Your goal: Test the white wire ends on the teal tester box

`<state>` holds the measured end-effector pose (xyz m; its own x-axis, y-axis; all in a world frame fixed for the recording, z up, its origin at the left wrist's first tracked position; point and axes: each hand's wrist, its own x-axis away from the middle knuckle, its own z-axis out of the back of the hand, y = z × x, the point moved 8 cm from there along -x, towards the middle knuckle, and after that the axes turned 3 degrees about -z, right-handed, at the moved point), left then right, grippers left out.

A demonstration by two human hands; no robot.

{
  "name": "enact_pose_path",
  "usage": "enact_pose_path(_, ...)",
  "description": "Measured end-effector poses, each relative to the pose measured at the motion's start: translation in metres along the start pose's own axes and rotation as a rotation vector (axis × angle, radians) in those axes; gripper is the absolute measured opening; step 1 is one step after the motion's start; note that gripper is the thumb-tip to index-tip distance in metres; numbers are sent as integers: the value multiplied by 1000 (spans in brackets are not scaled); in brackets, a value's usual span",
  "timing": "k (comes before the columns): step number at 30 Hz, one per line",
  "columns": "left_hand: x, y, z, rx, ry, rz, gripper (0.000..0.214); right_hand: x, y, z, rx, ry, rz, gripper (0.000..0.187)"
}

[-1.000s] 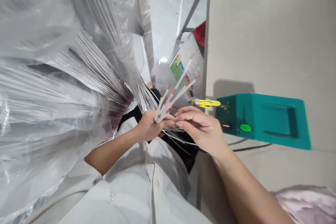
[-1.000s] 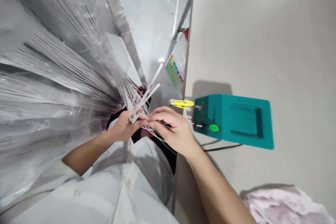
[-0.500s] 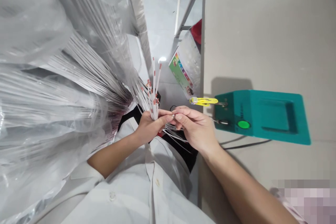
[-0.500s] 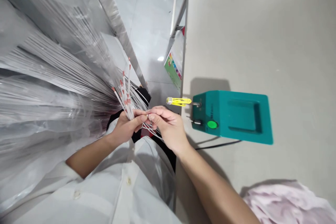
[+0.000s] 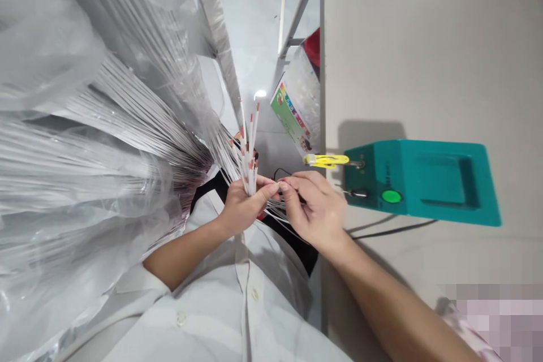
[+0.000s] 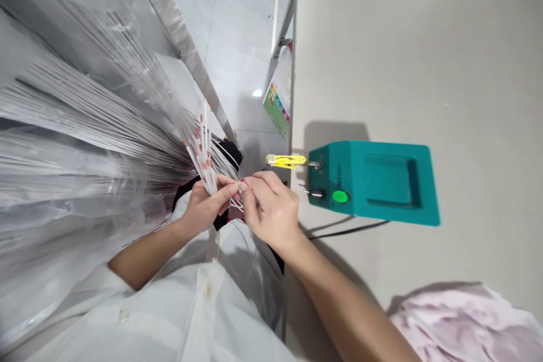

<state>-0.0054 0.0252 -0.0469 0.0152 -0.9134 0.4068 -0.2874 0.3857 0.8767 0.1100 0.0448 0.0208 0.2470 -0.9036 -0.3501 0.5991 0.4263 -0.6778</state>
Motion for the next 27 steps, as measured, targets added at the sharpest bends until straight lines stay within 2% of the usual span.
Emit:
enact_pose_path(3,1,0,1,-39,-5,-5,27,2,-14,-2,287,-24,244,13)
enact_pose_path(7,1,-7,4,-37,36,34,26,1,-23,-6,474,-111,400,15)
enact_pose_path(10,0,-12,7,17,81,71,26,-2,-18,-9,498,-208,362,17)
enact_pose_path(13,-2,-2,9,79,99,14,26,-3,-7,-14,388,-307,222,16)
enact_pose_path(15,-3,7,8,96,89,-20,26,-4,2,-10,214,-273,87,17)
enact_pose_path(17,-3,12,7,83,78,-18,28,-6,9,-4,-1,-171,-45,18)
enact_pose_path(19,-2,13,6,49,66,-9,30,-6,11,-3,-170,-132,-110,17)
enact_pose_path(23,0,12,1,-63,-36,-24,32,-8,2,-3,-240,-124,-47,11)
enact_pose_path(27,0,15,-1,-174,-116,-51,28,-5,-11,2,38,-96,150,13)
